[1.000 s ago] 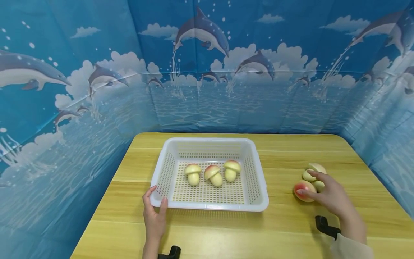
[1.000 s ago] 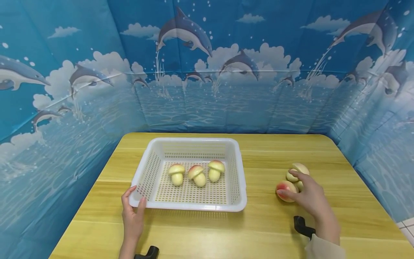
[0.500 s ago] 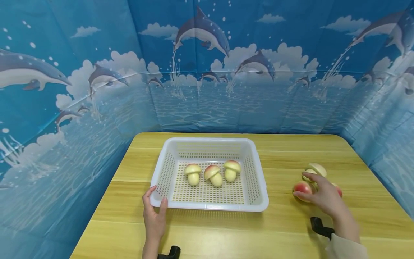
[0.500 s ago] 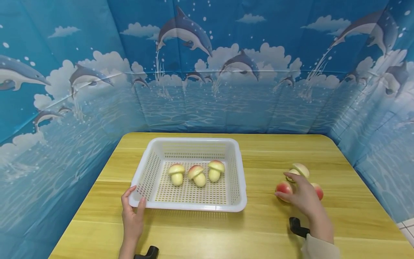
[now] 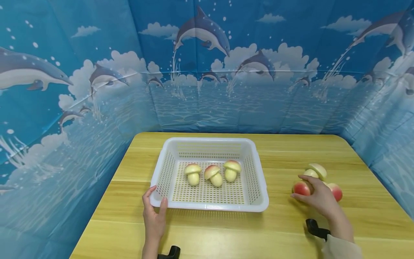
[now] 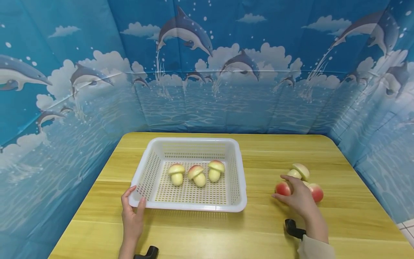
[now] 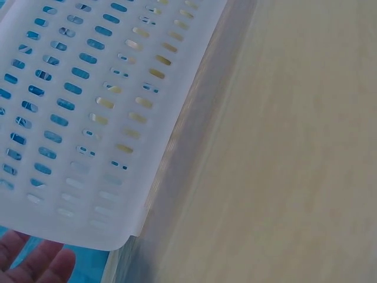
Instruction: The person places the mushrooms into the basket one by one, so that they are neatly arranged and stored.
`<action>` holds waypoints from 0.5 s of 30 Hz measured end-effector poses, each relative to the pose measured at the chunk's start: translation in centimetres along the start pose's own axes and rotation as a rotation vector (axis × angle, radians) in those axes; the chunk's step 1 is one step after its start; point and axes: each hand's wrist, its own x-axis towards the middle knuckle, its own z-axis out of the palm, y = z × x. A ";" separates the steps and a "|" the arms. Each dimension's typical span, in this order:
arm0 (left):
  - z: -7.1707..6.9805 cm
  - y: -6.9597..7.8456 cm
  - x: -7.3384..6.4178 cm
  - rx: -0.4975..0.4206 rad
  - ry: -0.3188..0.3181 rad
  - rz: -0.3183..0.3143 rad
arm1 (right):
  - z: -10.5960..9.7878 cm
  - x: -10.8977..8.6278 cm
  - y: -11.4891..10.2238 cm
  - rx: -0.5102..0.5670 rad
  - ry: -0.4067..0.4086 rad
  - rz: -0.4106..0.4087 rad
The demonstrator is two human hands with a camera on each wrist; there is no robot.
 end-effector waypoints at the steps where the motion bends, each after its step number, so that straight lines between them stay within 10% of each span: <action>1: 0.0 0.0 0.0 -0.003 0.001 0.000 | 0.1 0.0 0.0 0.002 0.003 -0.007; 15: 0.0 0.0 0.0 -0.014 -0.005 0.003 | 0.9 0.1 -0.1 0.030 0.036 -0.052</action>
